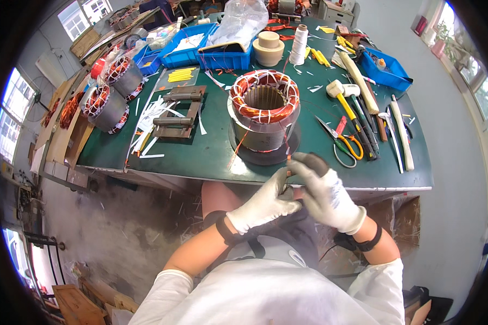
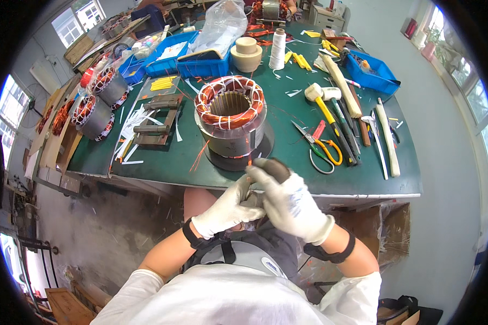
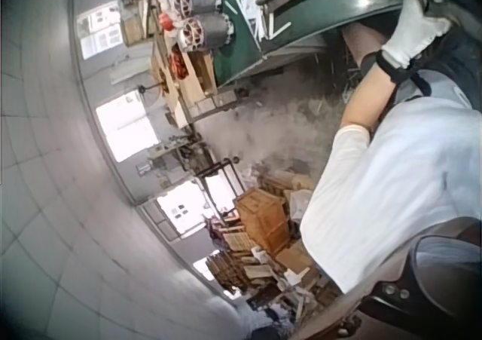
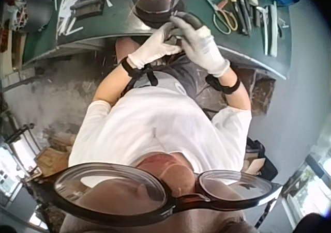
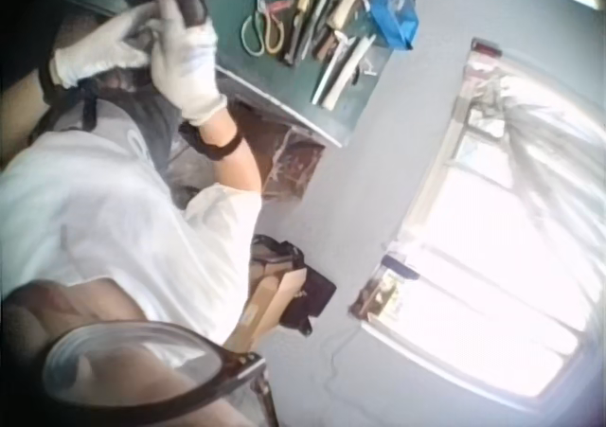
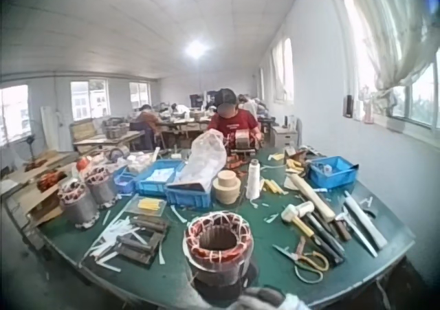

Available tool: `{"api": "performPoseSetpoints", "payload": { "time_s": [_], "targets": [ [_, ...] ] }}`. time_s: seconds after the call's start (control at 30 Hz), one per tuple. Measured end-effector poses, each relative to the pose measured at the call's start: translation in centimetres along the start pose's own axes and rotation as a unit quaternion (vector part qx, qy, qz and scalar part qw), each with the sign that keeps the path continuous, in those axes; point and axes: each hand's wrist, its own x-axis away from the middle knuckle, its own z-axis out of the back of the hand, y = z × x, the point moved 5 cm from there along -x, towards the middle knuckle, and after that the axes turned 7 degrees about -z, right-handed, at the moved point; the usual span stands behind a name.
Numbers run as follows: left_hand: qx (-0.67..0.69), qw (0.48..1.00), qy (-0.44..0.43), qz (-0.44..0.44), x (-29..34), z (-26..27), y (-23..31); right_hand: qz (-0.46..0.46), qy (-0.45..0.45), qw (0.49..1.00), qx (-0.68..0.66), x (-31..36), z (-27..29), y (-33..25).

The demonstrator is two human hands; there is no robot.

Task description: The user is assembling and preparing the stator components of electric motors, using a mallet, cutters, and manual assembly.

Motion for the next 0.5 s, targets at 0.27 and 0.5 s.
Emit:
{"api": "performPoseSetpoints", "payload": {
  "time_s": [0.27,0.5],
  "targets": [
    [-0.052,0.996,-0.008,0.065,-0.4,-0.2,0.6,-0.048,0.084,0.995,0.031,1.8,-0.2,0.8],
    [-0.23,0.972,-0.052,0.014,-1.5,-0.9,-1.7,-0.094,-0.057,0.993,-0.03,2.2,-1.1,3.2]
  ]
}}
